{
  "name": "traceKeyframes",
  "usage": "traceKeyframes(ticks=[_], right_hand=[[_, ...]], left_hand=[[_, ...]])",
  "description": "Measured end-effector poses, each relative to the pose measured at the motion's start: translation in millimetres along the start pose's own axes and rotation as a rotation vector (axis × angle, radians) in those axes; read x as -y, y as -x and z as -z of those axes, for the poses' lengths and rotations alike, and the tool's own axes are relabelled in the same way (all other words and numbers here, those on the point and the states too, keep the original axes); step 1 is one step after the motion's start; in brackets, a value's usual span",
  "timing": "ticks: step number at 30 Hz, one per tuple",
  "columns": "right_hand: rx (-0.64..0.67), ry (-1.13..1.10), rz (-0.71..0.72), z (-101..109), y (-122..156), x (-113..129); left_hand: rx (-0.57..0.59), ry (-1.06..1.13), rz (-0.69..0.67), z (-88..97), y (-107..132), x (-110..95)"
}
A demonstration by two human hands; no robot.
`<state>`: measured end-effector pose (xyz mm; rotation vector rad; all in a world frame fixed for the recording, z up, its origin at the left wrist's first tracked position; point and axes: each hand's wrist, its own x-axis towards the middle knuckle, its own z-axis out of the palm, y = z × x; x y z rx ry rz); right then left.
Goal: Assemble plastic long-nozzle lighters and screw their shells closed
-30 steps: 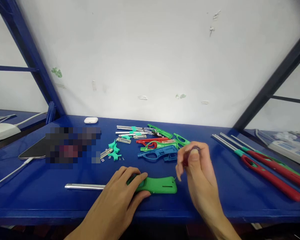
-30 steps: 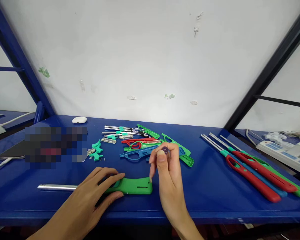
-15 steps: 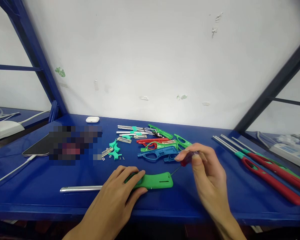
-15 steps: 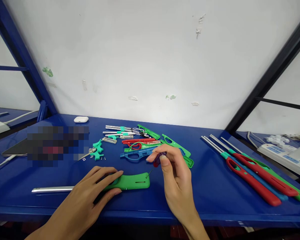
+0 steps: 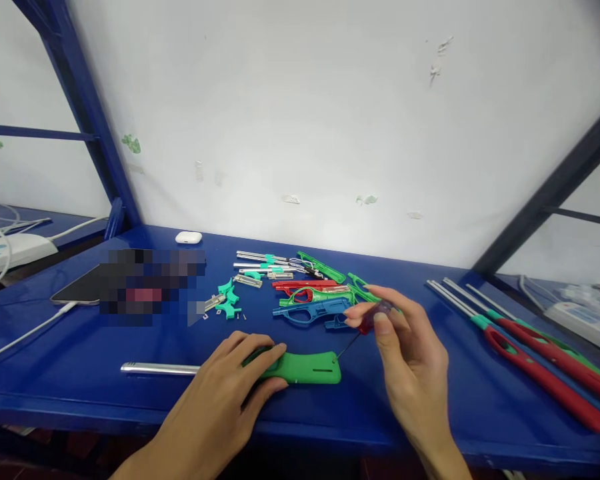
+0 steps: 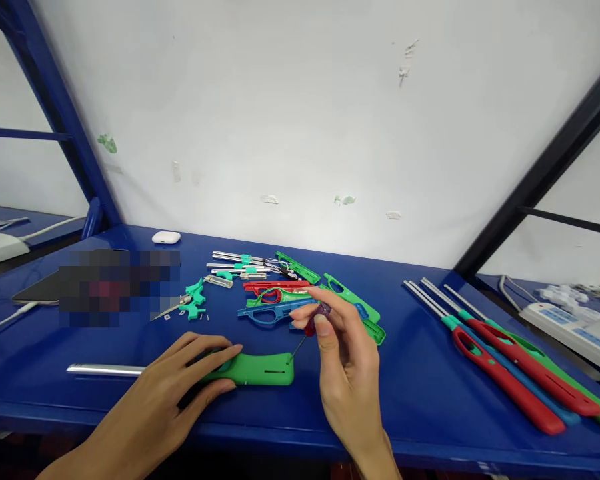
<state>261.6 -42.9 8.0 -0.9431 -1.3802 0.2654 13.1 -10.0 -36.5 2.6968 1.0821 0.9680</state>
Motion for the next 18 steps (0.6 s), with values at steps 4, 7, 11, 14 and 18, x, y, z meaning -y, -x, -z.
traceKeyframes(ticks=[4, 7, 11, 14, 18], right_hand=[[-0.023, 0.029, 0.031, -2.5, -0.8, 0.3], [-0.038, 0.065, 0.080, -2.4, -0.5, -0.2], [0.039, 0.026, 0.086, 0.7, 0.1, -1.6], [0.105, -0.034, 0.089, 0.8, 0.7, -1.7], [0.125, -0.058, 0.073, -3.1, 1.1, 1.0]], left_hand=[[-0.015, -0.004, -0.010, -0.7, 0.6, 0.2], [-0.022, -0.008, -0.023, -0.8, 0.1, -0.5], [-0.020, -0.012, -0.031, 0.4, -0.8, -1.1], [-0.022, -0.019, -0.035, 1.4, -0.7, -1.5], [-0.016, -0.019, -0.028, 2.5, -1.0, -2.9]])
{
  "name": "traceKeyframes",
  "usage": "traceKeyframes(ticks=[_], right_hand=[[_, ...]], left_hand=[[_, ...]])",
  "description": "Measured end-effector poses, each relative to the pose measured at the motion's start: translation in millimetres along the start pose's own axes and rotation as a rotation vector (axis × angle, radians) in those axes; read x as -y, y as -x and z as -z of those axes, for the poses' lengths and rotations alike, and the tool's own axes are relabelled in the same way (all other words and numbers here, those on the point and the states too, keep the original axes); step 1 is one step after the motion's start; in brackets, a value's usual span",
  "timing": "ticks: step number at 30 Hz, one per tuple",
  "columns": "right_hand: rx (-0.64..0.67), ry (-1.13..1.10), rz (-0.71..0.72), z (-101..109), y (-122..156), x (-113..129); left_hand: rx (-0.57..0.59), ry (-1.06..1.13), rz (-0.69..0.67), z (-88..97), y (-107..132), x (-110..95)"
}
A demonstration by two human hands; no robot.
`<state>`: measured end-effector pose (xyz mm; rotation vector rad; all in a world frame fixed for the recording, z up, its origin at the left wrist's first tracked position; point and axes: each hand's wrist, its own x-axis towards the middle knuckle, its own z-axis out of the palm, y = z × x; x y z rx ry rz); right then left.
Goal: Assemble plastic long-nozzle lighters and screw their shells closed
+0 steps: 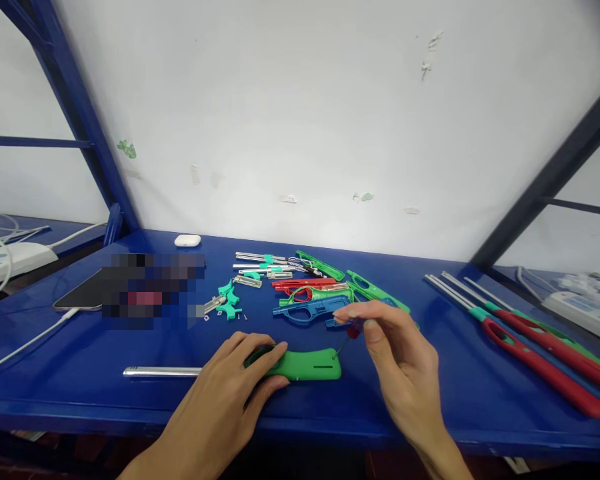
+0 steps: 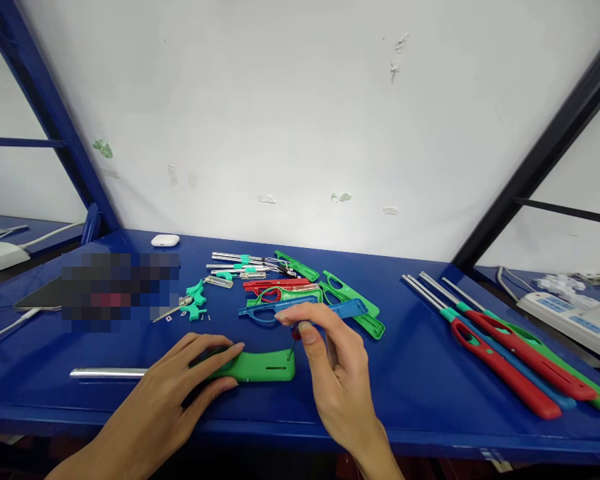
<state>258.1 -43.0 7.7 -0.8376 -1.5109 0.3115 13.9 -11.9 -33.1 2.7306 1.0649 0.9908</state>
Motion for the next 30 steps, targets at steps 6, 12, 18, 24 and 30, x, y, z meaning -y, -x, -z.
traceKeyframes(ticks=[6, 12, 18, 24, 30], right_hand=[[-0.226, 0.093, -0.004, -1, -2, 0], [-0.161, 0.044, -0.038, 1, 4, -4], [-0.088, 0.086, -0.016, -5, 8, -5], [-0.205, 0.115, -0.054, -5, 8, -9], [-0.078, 0.033, -0.051, -6, 9, -7]], left_hand=[[0.046, 0.003, 0.008, 2.7, -1, -2], [0.046, 0.015, -0.009, 6.2, -3, -6], [0.041, 0.001, -0.009, 5.5, -3, -6], [0.051, -0.006, -0.007, 4.5, -2, -5], [0.034, -0.016, -0.009, 2.4, -1, -4]])
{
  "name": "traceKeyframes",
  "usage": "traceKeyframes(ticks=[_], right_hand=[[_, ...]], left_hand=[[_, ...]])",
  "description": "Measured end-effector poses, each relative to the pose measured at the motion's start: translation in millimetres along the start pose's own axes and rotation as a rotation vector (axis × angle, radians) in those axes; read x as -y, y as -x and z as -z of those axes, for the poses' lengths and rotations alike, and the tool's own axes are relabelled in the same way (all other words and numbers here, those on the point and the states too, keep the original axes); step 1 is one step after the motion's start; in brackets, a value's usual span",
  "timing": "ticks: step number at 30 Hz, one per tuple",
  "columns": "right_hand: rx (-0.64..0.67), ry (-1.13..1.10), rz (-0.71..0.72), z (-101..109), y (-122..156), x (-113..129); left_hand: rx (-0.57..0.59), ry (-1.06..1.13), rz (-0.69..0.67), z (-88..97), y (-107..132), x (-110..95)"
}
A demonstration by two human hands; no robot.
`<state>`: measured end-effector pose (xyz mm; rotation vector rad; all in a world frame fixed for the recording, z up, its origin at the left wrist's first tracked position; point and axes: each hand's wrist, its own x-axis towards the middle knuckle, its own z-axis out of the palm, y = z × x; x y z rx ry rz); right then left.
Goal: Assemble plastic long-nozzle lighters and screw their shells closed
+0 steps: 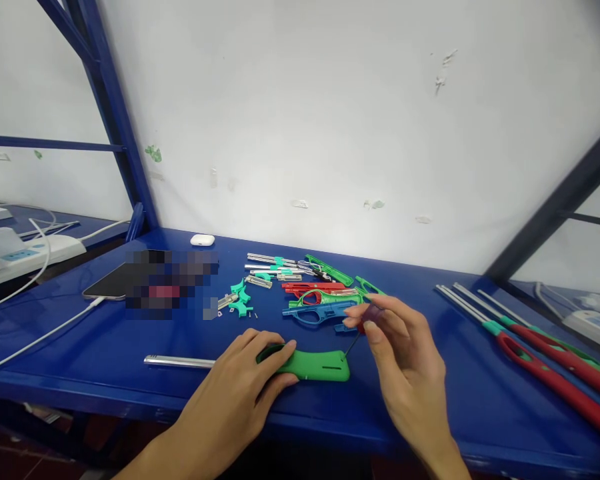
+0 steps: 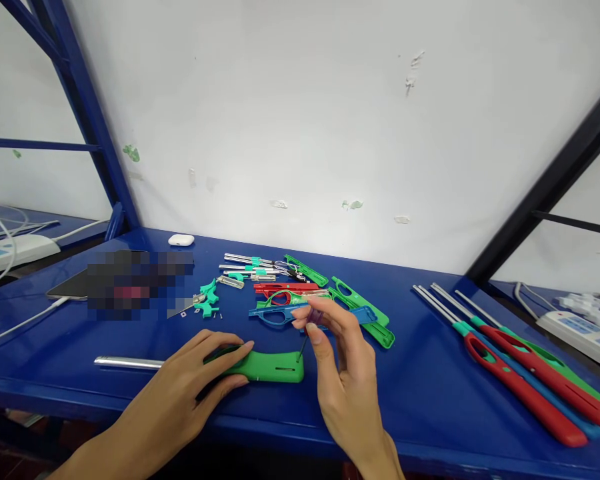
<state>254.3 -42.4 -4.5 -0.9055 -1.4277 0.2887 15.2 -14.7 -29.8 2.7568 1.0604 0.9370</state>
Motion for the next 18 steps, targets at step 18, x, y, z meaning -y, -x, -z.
traceKeyframes(ticks=[18], right_hand=[[0.011, -0.057, 0.087, -6.5, 1.8, 1.4]], left_hand=[[-0.070, 0.019, -0.021, -0.1, -0.8, 1.0]])
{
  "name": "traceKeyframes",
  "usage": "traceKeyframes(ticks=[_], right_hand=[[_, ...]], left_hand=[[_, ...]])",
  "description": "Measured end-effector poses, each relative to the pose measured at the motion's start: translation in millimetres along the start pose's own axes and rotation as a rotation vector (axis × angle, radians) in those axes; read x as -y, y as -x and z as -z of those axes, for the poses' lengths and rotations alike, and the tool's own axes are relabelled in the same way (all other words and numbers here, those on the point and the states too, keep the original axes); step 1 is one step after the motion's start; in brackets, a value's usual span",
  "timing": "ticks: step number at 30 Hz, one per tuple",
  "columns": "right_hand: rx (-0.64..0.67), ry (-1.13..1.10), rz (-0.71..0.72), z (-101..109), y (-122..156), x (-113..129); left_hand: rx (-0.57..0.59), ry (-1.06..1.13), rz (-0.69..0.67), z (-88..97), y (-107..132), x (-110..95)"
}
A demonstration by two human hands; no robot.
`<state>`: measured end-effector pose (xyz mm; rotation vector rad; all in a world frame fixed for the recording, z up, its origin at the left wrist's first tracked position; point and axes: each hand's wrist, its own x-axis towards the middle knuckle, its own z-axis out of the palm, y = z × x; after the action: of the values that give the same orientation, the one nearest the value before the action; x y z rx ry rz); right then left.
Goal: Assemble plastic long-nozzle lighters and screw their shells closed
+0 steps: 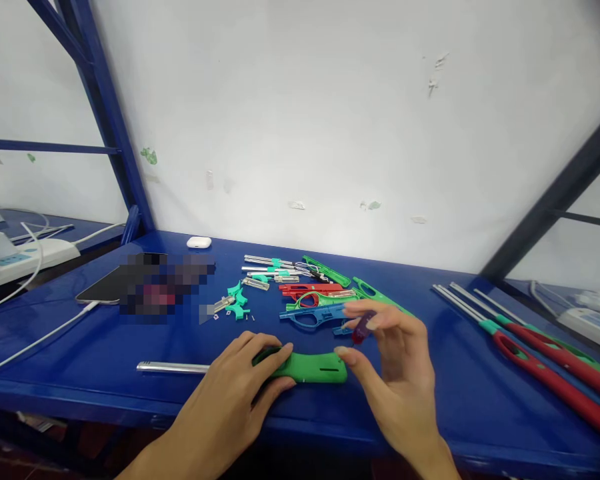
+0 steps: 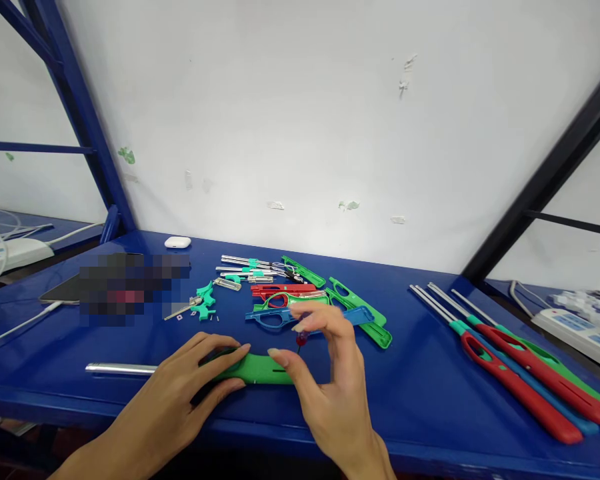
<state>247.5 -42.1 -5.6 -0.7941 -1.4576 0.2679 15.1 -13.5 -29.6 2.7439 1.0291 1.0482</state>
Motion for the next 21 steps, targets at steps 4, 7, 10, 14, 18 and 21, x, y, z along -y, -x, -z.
traceKeyframes(ticks=[4, 7, 10, 14, 18, 21], right_hand=[[-0.192, 0.020, 0.014, -3.6, -2.2, 0.5], [-0.145, 0.027, -0.011, -2.5, 0.3, 0.8], [-0.047, 0.065, -0.025, 0.6, 2.4, 1.0], [-0.072, 0.154, -0.004, 2.2, 0.5, -0.1], [-0.184, 0.109, 0.033, -0.4, -0.4, 0.2], [-0.109, 0.091, 0.007, -0.3, 1.3, 1.9]], left_hand=[[0.004, -0.001, -0.003, 0.7, -1.0, -0.6], [0.006, -0.002, -0.006, 0.6, -1.1, -0.6], [0.014, -0.004, -0.009, 0.6, -0.9, -0.7], [0.022, -0.003, -0.007, 1.2, -1.2, -1.0], [0.025, -0.001, -0.016, 2.0, -1.5, -0.9], [0.018, -0.002, -0.029, 2.3, -1.8, -0.5]])
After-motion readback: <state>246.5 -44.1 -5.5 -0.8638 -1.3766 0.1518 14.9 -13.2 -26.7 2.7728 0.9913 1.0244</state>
